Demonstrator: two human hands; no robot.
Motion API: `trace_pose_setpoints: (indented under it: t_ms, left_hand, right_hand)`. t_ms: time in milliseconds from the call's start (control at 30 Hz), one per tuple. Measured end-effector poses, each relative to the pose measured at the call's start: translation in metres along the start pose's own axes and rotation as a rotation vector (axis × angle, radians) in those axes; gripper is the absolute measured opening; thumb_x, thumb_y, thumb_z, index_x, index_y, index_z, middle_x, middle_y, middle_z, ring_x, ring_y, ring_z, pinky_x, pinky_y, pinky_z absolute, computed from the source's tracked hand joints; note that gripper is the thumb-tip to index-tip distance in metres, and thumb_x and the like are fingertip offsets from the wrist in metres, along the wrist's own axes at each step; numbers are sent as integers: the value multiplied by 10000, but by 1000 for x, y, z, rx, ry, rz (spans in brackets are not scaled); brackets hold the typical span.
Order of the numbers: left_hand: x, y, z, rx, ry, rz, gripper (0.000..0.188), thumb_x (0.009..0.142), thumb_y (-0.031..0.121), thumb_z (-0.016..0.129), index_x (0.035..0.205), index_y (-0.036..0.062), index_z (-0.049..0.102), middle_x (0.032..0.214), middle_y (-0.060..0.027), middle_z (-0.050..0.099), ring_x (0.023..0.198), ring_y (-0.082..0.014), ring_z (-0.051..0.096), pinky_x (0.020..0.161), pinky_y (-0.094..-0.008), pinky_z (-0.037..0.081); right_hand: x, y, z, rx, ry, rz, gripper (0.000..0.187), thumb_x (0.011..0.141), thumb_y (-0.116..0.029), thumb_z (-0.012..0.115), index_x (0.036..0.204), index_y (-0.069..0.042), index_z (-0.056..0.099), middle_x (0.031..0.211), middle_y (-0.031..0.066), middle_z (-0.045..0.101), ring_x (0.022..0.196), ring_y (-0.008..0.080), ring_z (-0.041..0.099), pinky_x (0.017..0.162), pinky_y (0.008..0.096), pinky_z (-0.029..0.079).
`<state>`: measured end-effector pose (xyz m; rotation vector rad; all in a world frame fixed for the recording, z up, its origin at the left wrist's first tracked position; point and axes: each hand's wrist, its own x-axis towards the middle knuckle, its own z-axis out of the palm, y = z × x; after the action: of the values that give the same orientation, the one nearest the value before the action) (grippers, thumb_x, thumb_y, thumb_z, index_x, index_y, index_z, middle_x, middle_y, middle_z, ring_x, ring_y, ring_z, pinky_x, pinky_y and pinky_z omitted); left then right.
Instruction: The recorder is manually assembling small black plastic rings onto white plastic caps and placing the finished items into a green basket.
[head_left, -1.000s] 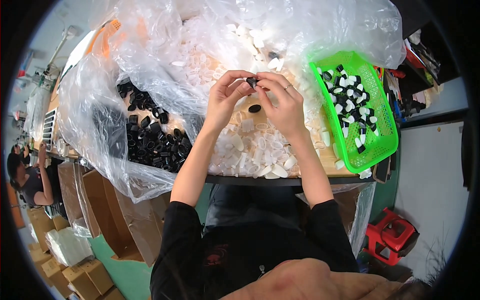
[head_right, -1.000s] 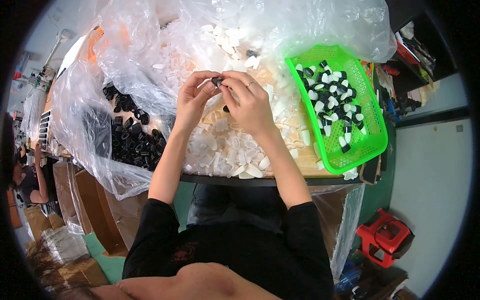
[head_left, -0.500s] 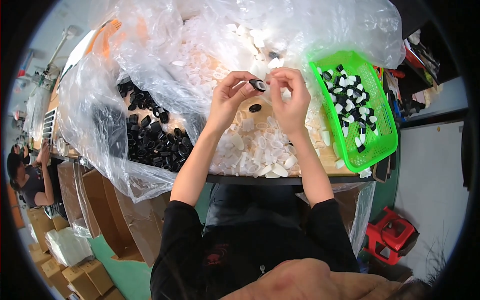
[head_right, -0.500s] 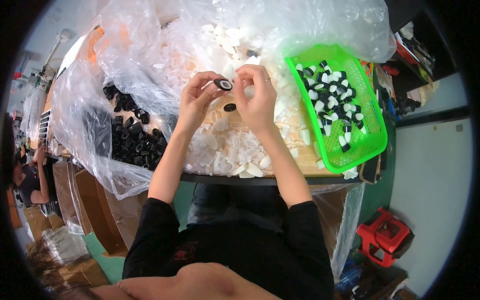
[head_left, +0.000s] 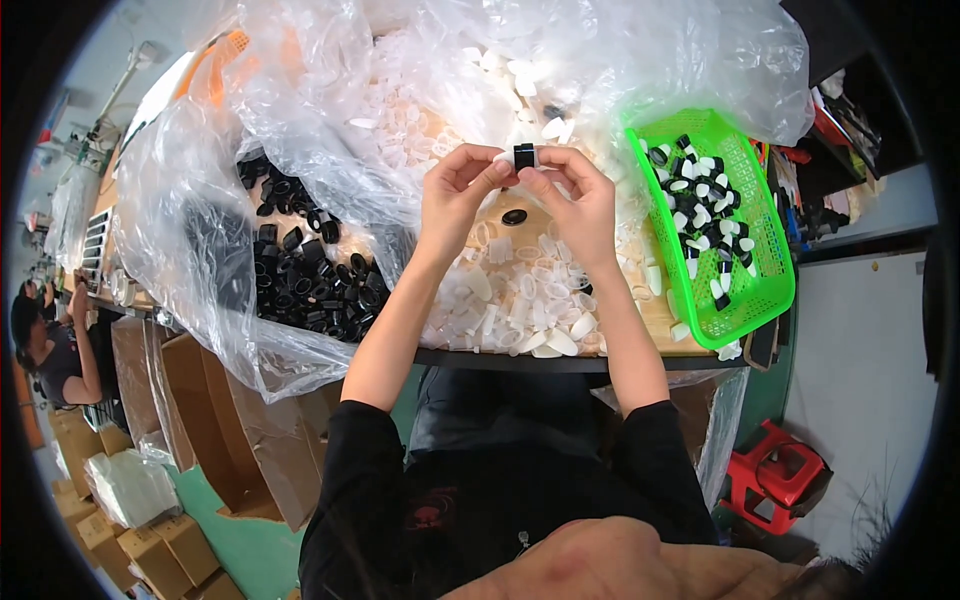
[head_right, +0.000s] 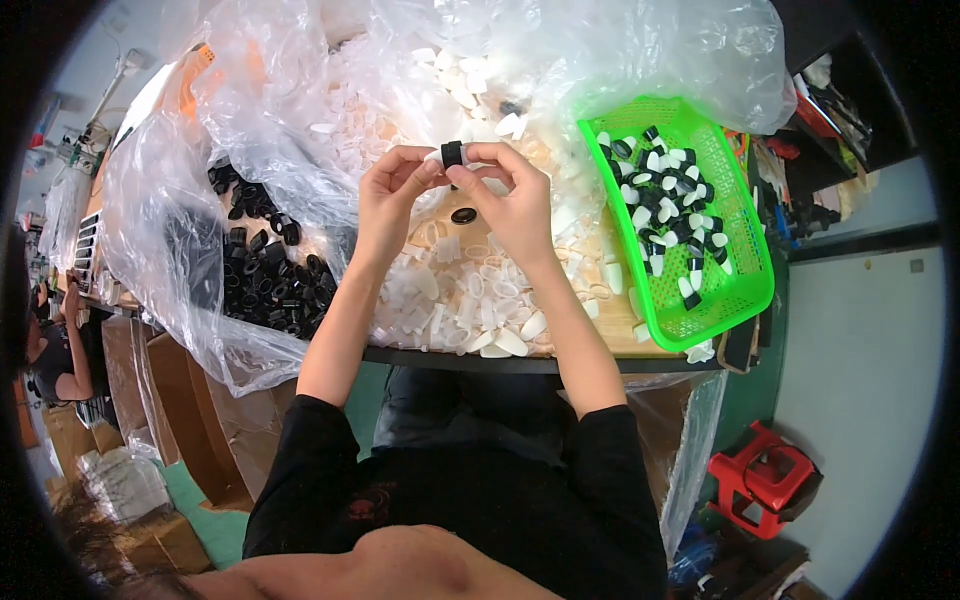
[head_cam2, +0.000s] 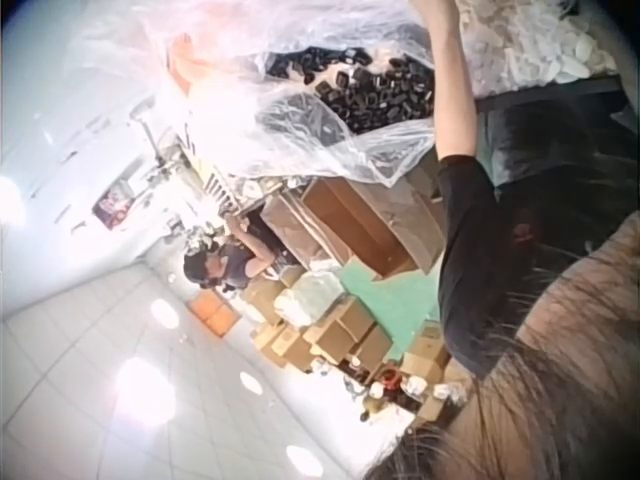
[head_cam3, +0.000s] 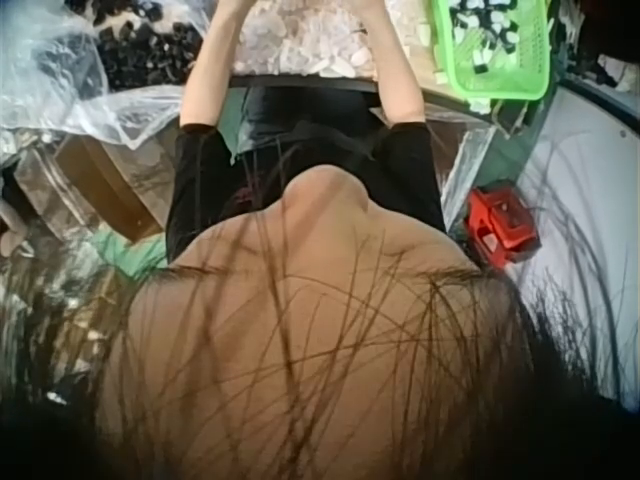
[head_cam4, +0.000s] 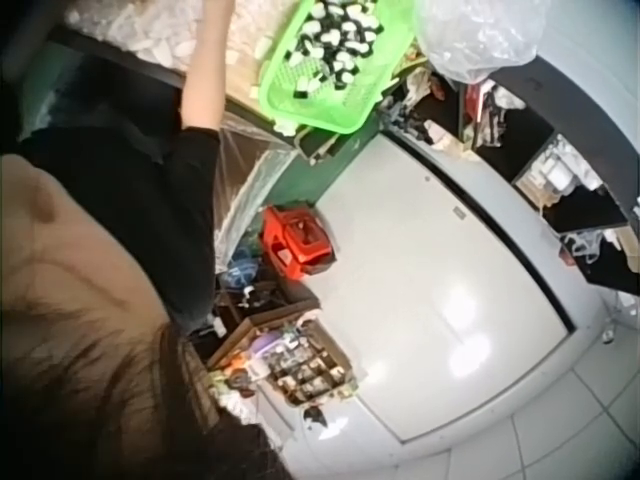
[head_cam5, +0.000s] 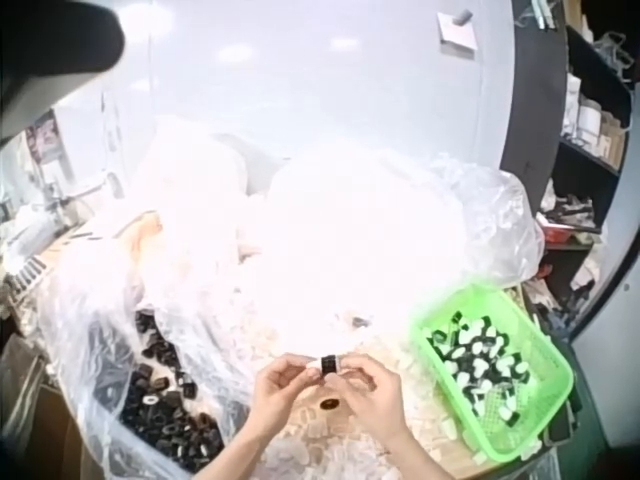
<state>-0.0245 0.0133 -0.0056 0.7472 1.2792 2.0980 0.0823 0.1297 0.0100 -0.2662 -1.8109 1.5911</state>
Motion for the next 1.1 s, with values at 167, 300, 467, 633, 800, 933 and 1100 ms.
trace_pose_setpoints:
  t_ms: [167,300,467,633,800,933,1100]
  left_hand:
    - [-2,1,2,127,-14,133,87,934,38,614,983,-31,594,996,-93,643,912,-164,650,820,-290,532]
    - [-3,4,6,88,-6,107,63,946,34,590,936,-24,568,1018,-114,633,899,-184,660,820,-304,545]
    - [-2,5,7,-9,39,122,80,975,24,495,908,-11,520,1032,-148,628,888,-219,669,836,-347,569]
    - [-1,6,2,-58,30,62,80,976,22,495,939,-31,543,988,-134,625,887,-194,658,823,-338,572]
    - [-1,9,-2,20,-57,-32,127,971,53,528,994,-47,603,959,-119,632,857,-181,649,831,-337,549]
    - [-2,6,1,204,-57,73,124,946,60,599,976,-57,625,1008,-105,631,853,-163,641,834,-318,539]
    - [-3,6,3,111,-18,110,107,945,42,593,938,-60,624,1044,-105,631,915,-183,658,869,-315,548]
  right_hand:
    - [1,0,-3,257,-50,225,220,850,-28,716,1046,28,633,990,62,682,896,112,649,807,240,513]
    - [2,3,-4,312,-1,284,204,853,-30,709,1041,20,645,966,63,690,896,100,644,825,233,506]
    - [2,6,-3,307,-16,302,212,856,-32,703,1056,22,654,976,66,693,891,101,642,828,245,506]
    - [0,6,-1,352,9,291,204,863,-50,699,1053,15,661,962,61,694,886,111,643,857,264,493]
    - [2,1,-7,359,-44,303,199,858,-60,709,1038,10,663,951,60,694,872,117,645,857,262,491]
    - [2,3,-5,354,-45,286,202,854,-64,715,1032,14,662,951,64,694,870,127,650,842,273,504]
    - [3,7,-4,366,-20,302,188,871,-56,694,1039,23,661,973,80,695,892,135,655,850,285,515]
